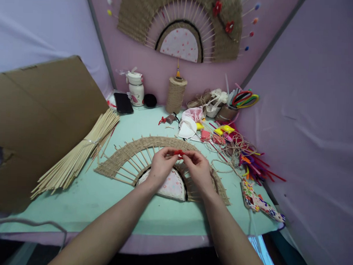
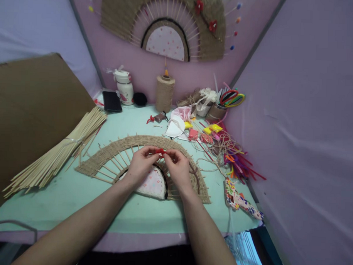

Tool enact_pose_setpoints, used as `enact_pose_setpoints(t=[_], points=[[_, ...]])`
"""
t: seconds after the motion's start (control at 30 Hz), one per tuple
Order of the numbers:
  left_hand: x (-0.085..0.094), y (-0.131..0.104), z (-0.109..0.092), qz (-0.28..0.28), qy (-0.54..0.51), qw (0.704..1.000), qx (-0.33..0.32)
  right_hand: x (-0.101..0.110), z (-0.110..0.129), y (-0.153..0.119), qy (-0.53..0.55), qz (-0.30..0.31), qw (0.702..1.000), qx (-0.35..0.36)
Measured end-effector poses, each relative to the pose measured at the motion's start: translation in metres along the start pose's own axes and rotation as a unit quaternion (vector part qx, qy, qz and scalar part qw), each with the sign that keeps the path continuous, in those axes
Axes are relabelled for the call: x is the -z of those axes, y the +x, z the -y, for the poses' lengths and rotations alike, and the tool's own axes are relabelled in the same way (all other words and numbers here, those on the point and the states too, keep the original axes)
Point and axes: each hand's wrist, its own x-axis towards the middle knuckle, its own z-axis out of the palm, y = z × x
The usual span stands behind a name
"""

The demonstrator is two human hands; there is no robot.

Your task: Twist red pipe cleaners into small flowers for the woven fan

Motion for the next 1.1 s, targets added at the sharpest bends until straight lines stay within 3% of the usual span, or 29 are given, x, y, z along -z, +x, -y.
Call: enact_pose_setpoints(t=[0.33, 0.5, 0.73, 1.1], points=[[0.000, 0.004, 0.009, 0.028, -0.006, 0.999, 0.025, 0.000, 0.004, 0.000, -0.025, 0.002, 1.000, -0.010], [-0.002, 0.003, 0.009, 0.023, -0.011, 0.999, 0.039, 0.001, -0.002, 0.003, 0.021, -0.009, 0.999, -0.036], [-0.002, -0.004, 0.006, 0.067, 0.104, 0.992, 0.010, -0.002, -0.005, 0.002, 0.108, -0.016, 0.988, -0.114], [0.001, -0.001, 0.008, 0.079, 0.212, 0.974, -0.027, 0.004, 0.002, 0.002, 0.030, 0.049, 0.989, -0.139]])
